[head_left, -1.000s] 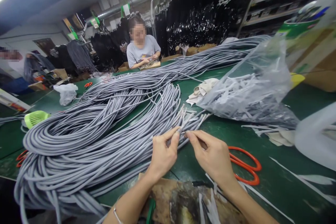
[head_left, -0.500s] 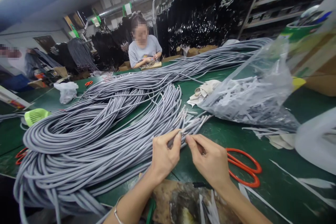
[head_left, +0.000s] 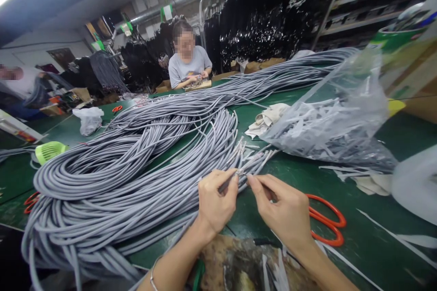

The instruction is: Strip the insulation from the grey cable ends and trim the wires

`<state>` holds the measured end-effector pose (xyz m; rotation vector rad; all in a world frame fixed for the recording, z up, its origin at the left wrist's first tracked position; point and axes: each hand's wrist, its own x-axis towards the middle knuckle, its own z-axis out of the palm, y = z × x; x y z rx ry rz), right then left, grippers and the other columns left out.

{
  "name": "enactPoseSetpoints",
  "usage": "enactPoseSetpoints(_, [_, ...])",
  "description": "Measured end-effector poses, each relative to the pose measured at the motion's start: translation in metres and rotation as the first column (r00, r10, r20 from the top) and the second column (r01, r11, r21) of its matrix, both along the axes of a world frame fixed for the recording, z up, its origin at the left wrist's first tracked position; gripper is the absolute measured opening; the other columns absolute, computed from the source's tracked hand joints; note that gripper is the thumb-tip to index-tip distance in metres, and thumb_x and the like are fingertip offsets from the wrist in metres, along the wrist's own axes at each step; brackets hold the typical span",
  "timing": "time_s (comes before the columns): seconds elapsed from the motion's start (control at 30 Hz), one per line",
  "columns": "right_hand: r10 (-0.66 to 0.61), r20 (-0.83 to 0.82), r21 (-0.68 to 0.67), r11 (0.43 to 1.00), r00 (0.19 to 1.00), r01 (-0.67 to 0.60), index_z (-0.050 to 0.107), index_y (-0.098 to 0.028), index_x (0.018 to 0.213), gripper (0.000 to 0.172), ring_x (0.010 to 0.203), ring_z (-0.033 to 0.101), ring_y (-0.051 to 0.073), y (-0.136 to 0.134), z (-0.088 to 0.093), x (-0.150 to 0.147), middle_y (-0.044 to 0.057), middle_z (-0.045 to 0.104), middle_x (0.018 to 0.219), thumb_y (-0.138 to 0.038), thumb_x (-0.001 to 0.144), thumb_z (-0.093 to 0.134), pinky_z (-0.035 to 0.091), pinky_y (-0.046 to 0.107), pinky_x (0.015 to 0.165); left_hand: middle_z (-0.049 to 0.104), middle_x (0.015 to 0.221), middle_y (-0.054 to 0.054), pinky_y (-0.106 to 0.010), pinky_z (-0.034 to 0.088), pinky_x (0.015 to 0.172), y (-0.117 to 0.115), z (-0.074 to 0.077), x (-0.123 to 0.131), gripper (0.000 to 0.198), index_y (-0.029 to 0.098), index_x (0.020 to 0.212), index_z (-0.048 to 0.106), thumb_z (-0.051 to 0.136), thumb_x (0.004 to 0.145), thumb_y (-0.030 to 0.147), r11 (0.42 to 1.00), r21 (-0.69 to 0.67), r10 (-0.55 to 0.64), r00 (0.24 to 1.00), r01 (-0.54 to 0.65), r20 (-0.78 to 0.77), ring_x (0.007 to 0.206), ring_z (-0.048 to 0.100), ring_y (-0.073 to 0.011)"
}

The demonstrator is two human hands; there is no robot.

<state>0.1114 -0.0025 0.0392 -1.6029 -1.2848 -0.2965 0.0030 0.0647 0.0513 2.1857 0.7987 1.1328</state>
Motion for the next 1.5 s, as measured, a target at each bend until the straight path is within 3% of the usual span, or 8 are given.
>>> enactPoseSetpoints(0.3, [0.023,-0.021,0.024,0.999,1.000,-0.023,0.056,-0.017,0.057,0.033,0.040,0.038,0.008,0.000,0.002,0.000,-0.002,0.048,0.047,-0.028,0.086,0.048,0.031,0.020,0.045,0.067,0.071,-0.005,-0.022,0.046,0.059,-0.001,0.000,0.000,0.018,0.014,0.089,0.069,0.053,0.082,0.018,1.000,0.022,-0.006,1.000,0.005,0.019,0.061,0.058,-0.0127])
enactPoseSetpoints(0.57, [0.257,-0.573,0.008,0.951,0.778,-0.309,0.054,-0.016,0.055,0.037,0.050,0.056,0.013,0.006,-0.006,0.000,0.001,0.059,0.053,-0.039,0.084,0.046,0.044,0.020,0.048,0.067,0.063,-0.003,-0.021,0.043,0.053,0.000,0.001,0.002,0.019,0.015,0.082,0.072,0.052,0.081,0.015,0.992,-0.063,-0.108,0.994,0.106,-0.025,0.052,0.057,-0.0115])
enactPoseSetpoints(0.73, [0.083,-0.131,0.076,0.994,0.988,-0.073,0.061,-0.015,0.064,0.025,0.043,0.048,0.009,0.002,-0.007,-0.009,0.000,0.057,0.052,-0.024,0.084,0.050,0.038,0.019,0.046,0.067,0.061,-0.004,-0.020,0.043,0.049,-0.002,0.002,0.002,0.021,0.013,0.084,0.071,0.051,0.081,0.014,0.998,-0.025,-0.057,0.996,0.056,-0.062,0.050,0.056,-0.0117])
enactPoseSetpoints(0.83, [0.007,0.106,0.178,0.984,0.994,-0.026,0.062,-0.014,0.068,0.018,0.045,0.050,0.009,0.000,-0.005,-0.009,0.001,0.059,0.054,-0.016,0.083,0.052,0.040,0.020,0.051,0.068,0.064,-0.006,-0.021,0.046,0.050,-0.004,0.000,0.001,0.022,0.012,0.085,0.070,0.049,0.081,0.013,0.996,0.088,-0.016,0.999,0.020,-0.052,0.051,0.059,-0.0125])
enactPoseSetpoints(1.03, [0.085,-0.134,0.062,0.995,0.987,-0.077,0.058,-0.016,0.065,0.024,0.041,0.049,0.009,0.001,-0.003,-0.008,0.000,0.059,0.053,-0.021,0.086,0.049,0.038,0.018,0.040,0.071,0.076,-0.012,-0.024,0.052,0.060,-0.004,-0.009,0.001,0.023,0.006,0.092,0.067,0.048,0.081,0.011,0.911,0.412,-0.008,1.000,-0.002,0.023,0.064,0.066,-0.0176])
enactPoseSetpoints(1.23, [0.258,0.259,0.246,0.914,0.931,-0.322,0.057,-0.017,0.073,0.013,0.043,0.046,0.009,-0.007,0.003,-0.025,-0.002,0.053,0.050,-0.011,0.083,0.050,0.037,0.021,0.046,0.073,0.073,-0.007,-0.026,0.054,0.063,0.009,-0.007,0.003,0.022,0.015,0.078,0.073,0.051,0.079,0.017,0.994,-0.076,0.066,0.992,-0.074,-0.103,0.063,0.068,-0.0189])
enactPoseSetpoints(1.4, [0.021,0.060,0.140,0.990,0.998,-0.029,0.056,-0.016,0.067,0.017,0.042,0.042,0.008,-0.005,0.003,-0.006,-0.002,0.051,0.051,-0.015,0.084,0.053,0.035,0.020,0.046,0.073,0.076,-0.007,-0.025,0.053,0.064,0.011,-0.002,0.002,0.023,0.011,0.083,0.072,0.053,0.079,0.023,0.953,-0.303,0.046,0.997,-0.026,0.061,0.069,0.067,-0.0193])
enactPoseSetpoints(1.5, [0.005,0.020,0.084,0.996,1.000,-0.007,0.057,-0.016,0.063,0.024,0.041,0.039,0.007,-0.002,0.001,0.003,-0.003,0.048,0.049,-0.021,0.086,0.050,0.033,0.020,0.045,0.073,0.076,-0.008,-0.023,0.053,0.064,0.006,-0.001,0.001,0.025,0.009,0.083,0.072,0.053,0.079,0.025,0.939,-0.343,-0.003,0.996,0.035,0.093,0.069,0.066,-0.0186])
